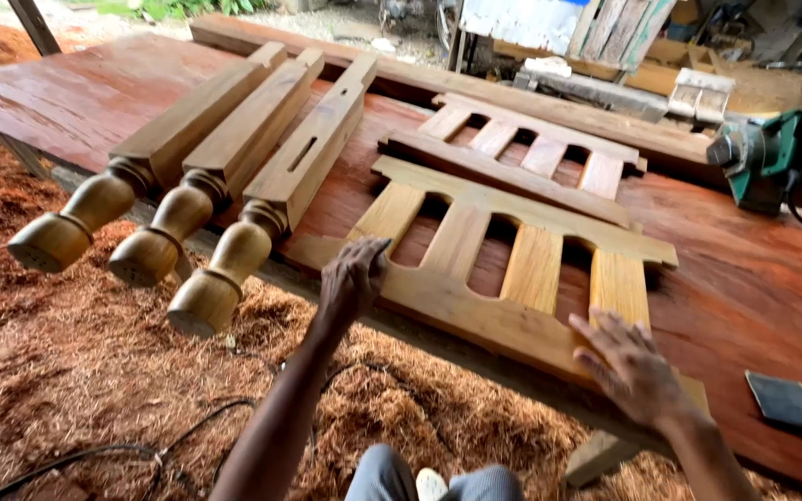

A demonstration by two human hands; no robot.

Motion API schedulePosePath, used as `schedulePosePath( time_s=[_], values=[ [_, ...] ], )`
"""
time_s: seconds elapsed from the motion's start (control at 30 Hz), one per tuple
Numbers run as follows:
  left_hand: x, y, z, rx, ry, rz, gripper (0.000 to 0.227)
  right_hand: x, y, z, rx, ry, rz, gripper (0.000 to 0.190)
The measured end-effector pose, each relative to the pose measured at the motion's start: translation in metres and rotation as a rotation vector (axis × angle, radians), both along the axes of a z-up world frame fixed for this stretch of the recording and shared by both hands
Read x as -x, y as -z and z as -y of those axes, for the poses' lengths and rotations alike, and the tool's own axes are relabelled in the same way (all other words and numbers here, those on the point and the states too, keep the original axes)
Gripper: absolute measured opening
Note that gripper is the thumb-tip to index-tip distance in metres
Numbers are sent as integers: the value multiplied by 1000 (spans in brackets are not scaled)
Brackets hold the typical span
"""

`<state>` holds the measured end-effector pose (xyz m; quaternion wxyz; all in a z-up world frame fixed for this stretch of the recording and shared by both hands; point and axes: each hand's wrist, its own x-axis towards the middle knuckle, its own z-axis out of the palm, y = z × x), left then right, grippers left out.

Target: Sanding wooden furniture components by hand in a workshop.

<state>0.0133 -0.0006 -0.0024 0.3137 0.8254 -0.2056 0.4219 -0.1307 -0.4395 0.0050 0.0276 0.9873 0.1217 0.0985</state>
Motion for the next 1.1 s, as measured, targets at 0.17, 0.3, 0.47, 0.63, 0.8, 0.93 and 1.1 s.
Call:
schedulePosePath(
  time_s=[0.17, 0.3, 0.47, 0.63, 0.8, 0.93, 1.1],
  values=[
    [-8, 12, -4, -68, 34, -22, 26, -13, 1, 11, -118, 207, -171, 93],
    [5, 27, 9, -97, 169, -98, 29, -22, 1, 22, -219, 322, -269, 99],
    [54, 30, 59, -241, 261, -118, 33, -42, 4, 35, -287, 453, -274, 98],
    [102, 13, 80, -397, 207, -84, 44, -64, 2, 32, -325, 542, -273, 92],
    [99, 8, 68, -415, 318, -138, 51, -115, 17, 52, -300, 529, -250, 93],
    [99, 10, 65, -440, 345, -114, 48, -163, 16, 66, -340, 549, -255, 97],
    [104, 1, 64, -445, 344, -89, 54, -196, 1, 56, -304, 579, -276, 97]
  ],
)
